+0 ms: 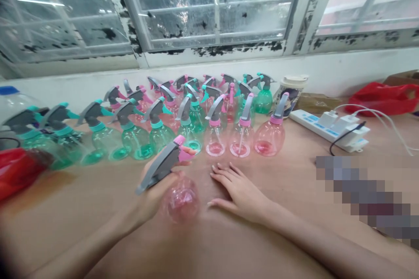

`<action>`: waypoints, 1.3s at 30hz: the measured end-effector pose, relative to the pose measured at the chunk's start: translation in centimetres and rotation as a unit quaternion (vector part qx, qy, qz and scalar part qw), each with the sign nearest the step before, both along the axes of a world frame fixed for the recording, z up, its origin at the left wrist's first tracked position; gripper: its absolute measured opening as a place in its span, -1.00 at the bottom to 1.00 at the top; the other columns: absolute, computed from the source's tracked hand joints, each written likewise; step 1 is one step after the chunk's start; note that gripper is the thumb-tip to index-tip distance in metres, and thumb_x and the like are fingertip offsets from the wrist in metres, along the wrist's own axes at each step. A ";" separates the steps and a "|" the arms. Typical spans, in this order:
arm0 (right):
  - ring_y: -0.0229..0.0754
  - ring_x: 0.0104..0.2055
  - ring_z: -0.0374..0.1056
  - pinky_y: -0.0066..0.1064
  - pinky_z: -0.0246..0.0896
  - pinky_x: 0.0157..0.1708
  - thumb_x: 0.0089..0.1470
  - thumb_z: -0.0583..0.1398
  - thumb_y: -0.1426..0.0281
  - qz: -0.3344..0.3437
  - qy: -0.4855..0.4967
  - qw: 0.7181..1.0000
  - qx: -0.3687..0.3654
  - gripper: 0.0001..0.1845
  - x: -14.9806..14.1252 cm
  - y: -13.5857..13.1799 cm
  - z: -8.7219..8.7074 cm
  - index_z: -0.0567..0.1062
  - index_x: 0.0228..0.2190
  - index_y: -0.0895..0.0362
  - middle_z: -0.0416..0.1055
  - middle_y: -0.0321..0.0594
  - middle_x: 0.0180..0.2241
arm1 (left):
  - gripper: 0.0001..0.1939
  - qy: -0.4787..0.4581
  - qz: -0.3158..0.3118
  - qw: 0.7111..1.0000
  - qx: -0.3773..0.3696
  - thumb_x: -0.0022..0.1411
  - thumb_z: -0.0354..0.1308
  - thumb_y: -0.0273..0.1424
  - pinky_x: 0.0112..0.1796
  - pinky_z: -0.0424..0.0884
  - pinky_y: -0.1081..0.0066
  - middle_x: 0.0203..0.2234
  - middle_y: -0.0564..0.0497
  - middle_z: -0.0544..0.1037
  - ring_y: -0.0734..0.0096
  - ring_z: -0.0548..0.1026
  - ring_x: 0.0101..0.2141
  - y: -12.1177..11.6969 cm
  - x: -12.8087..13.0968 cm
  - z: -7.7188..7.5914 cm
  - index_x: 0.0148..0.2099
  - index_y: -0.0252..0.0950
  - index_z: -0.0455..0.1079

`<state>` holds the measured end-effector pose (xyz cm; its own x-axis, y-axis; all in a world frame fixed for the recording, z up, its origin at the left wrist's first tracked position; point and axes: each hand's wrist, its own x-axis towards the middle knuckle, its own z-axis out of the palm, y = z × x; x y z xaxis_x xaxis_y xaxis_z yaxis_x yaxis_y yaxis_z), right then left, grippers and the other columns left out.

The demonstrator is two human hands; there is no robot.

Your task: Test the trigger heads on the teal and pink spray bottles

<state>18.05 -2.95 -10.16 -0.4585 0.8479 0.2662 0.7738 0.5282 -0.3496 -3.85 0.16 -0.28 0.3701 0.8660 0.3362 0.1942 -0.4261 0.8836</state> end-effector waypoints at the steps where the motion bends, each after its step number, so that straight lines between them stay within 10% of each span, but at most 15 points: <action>1: 0.07 0.30 0.08 0.10 -0.09 0.28 0.15 0.13 -0.02 0.002 0.004 1.000 0.003 -0.27 0.0 0.0 -0.1 0.28 0.19 0.17 0.25 0.01 0.22 | -0.94 0.007 0.003 1.000 0.006 0.08 0.09 -0.40 -0.29 0.41 0.35 -0.45 0.07 0.44 0.35 0.47 -0.39 0.2 0.1 -0.2 -0.32 -0.22 0.29; 19: 0.07 0.31 0.06 0.12 -0.18 0.30 0.17 0.15 0.02 0.004 0.033 0.999 -0.018 -0.31 0.3 -0.1 -0.1 0.26 0.22 0.09 0.23 -0.06 0.24 | -0.83 0.063 -0.023 0.997 0.037 0.04 0.01 -0.47 -0.54 0.28 0.44 -0.57 0.14 0.32 0.45 0.30 -0.58 0.6 1.0 0.5 -0.27 -0.17 0.32; 39: 0.06 0.33 0.02 0.12 -0.20 0.30 0.20 0.13 0.05 0.007 0.046 0.999 -0.027 -0.33 0.4 -0.2 0.0 0.22 0.24 0.06 0.20 -0.07 0.25 | -0.92 0.049 -0.027 0.998 0.024 0.22 0.12 -0.34 -0.35 0.44 0.37 -0.44 0.07 0.45 0.33 0.48 -0.39 1.0 0.7 -0.5 -0.22 -0.18 0.33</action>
